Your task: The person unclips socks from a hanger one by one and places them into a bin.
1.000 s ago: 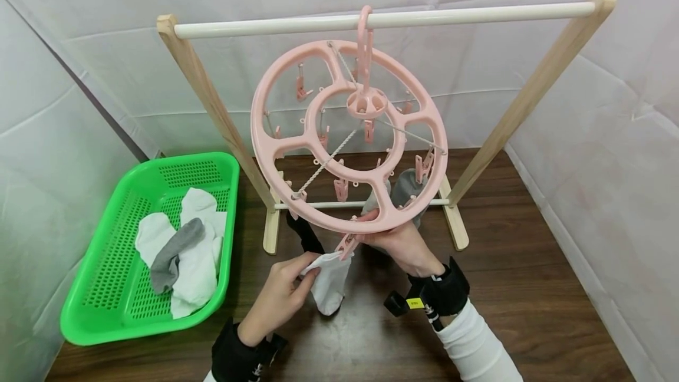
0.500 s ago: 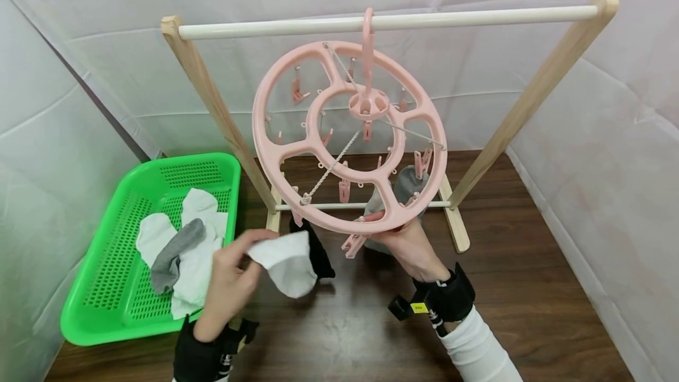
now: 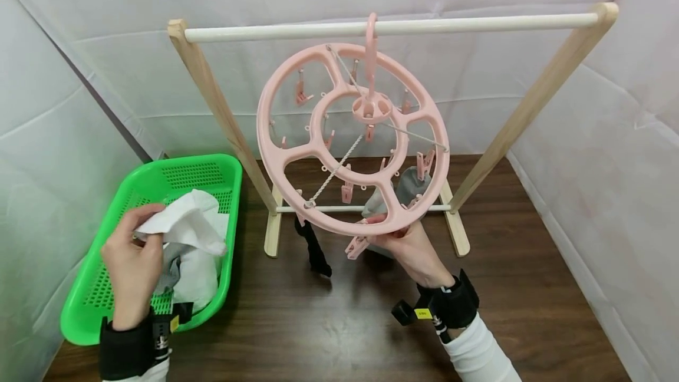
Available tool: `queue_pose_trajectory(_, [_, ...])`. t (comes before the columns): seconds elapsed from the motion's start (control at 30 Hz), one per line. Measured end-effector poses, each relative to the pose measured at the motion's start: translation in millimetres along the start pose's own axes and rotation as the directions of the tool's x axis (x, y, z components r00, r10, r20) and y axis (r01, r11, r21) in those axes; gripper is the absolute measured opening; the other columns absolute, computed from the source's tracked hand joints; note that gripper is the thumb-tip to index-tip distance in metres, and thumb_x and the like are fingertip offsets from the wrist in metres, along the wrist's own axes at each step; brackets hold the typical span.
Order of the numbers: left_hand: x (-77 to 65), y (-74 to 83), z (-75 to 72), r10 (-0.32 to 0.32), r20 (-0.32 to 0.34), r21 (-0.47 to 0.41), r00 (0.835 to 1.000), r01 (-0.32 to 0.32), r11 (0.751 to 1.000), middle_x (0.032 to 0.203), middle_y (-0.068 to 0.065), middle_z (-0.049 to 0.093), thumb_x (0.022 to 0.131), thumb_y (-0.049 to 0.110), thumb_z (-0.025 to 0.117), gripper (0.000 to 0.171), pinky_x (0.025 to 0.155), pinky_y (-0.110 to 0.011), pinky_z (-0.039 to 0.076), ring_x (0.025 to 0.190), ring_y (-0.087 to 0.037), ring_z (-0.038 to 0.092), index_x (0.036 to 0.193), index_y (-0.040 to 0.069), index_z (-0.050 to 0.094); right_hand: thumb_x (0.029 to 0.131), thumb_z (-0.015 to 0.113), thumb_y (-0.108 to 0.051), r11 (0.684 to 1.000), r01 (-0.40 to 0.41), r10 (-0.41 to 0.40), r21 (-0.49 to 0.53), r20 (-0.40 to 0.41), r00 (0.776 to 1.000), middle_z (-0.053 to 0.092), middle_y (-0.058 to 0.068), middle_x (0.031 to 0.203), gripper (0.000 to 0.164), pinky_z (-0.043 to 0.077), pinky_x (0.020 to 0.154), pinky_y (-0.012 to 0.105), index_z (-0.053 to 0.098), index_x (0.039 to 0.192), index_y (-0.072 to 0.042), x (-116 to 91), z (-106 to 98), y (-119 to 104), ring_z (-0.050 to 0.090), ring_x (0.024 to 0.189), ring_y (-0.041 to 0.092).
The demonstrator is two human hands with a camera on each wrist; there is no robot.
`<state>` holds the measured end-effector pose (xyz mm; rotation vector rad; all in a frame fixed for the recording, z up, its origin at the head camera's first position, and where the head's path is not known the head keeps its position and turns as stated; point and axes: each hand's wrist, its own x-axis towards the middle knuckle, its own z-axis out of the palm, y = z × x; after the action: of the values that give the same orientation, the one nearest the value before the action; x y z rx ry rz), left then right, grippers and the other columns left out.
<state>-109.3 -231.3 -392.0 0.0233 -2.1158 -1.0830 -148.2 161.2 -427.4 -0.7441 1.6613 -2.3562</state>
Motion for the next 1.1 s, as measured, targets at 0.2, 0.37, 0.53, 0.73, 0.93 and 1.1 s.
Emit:
queue_pose_trajectory(0.2, [2.3,-20.2,-8.4,-0.171,0.036,0.010,0.985,0.171,0.985,0.076,-0.006,0.054,0.094,-0.003,0.046,0.030,0.042,-0.029,0.016,0.040,-0.010,0.018,0.115,0.004,0.067,0.090,0.063,0.007,0.998,-0.058,0.056,-0.033,-0.058,0.997,0.068,0.011,0.108,0.027,0.048,0.092,0.038,0.068,0.112,-0.007,-2.7,0.1,-1.5,0.063,0.105,0.027])
queue_pose_trajectory(0.37, [2.9,-37.1,-11.5,-0.236,0.085,0.023,0.968,0.235,0.972,0.111,-0.009,0.059,0.095,-0.002,0.044,0.033,0.043,-0.028,0.017,0.043,-0.015,0.030,0.120,0.005,0.065,0.091,0.063,0.005,0.998,-0.054,0.050,-0.040,-0.090,0.995,0.062,0.014,0.120,0.027,0.047,0.094,0.038,0.065,0.116,-0.004,-8.0,-1.2,-1.3,0.058,0.115,0.027])
queue_pose_trajectory(0.53, [4.4,-45.9,-14.9,-0.330,0.187,0.088,0.925,0.319,0.944,0.154,-0.008,0.029,0.095,-0.004,0.041,0.040,0.068,-0.018,0.036,0.123,-0.036,0.050,0.130,0.005,0.057,0.093,0.059,0.006,0.998,-0.008,0.003,-0.057,-0.095,0.995,0.060,0.016,0.123,0.030,0.047,0.094,0.036,0.058,0.124,0.003,-13.8,-4.9,-0.8,0.057,0.115,0.026])
queue_pose_trajectory(0.73, [3.8,-78.6,-14.2,-0.262,0.251,0.140,0.932,0.233,0.962,0.159,-0.006,0.018,0.091,-0.008,0.039,0.053,0.080,-0.033,0.041,0.142,-0.029,0.022,0.140,0.011,0.049,0.095,0.059,0.002,0.994,0.015,-0.028,-0.109,-0.116,0.993,0.058,0.018,0.125,0.037,0.047,0.095,0.035,0.050,0.130,0.008,-22.3,-7.9,-1.8,0.057,0.115,0.024])
queue_pose_trajectory(0.93, [-10.9,-84.3,3.4,-0.169,0.224,0.192,0.960,0.127,0.973,0.152,0.002,0.035,0.094,0.000,0.049,0.049,0.050,-0.033,0.032,0.108,-0.017,0.057,0.136,0.024,0.054,0.093,0.066,-0.009,0.940,-0.001,-0.059,-0.342,-0.165,0.985,0.058,0.010,0.126,0.043,0.048,0.091,0.030,0.053,0.133,-0.004,-46.8,-13.9,6.0,0.056,0.117,0.019])
queue_pose_trajectory(1.1, [-22.6,-17.3,22.4,-0.069,0.153,0.073,0.986,0.059,0.996,0.123,-0.025,0.056,0.083,-0.012,0.057,0.037,0.068,-0.033,0.039,0.077,-0.037,0.054,0.118,-0.002,0.060,0.088,0.072,-0.006,0.805,-0.069,-0.093,-0.589,-0.240,0.966,0.064,0.007,0.118,0.038,0.046,0.092,0.025,0.061,0.124,-0.008,-64.5,1.7,-10.8,0.059,0.111,0.020])
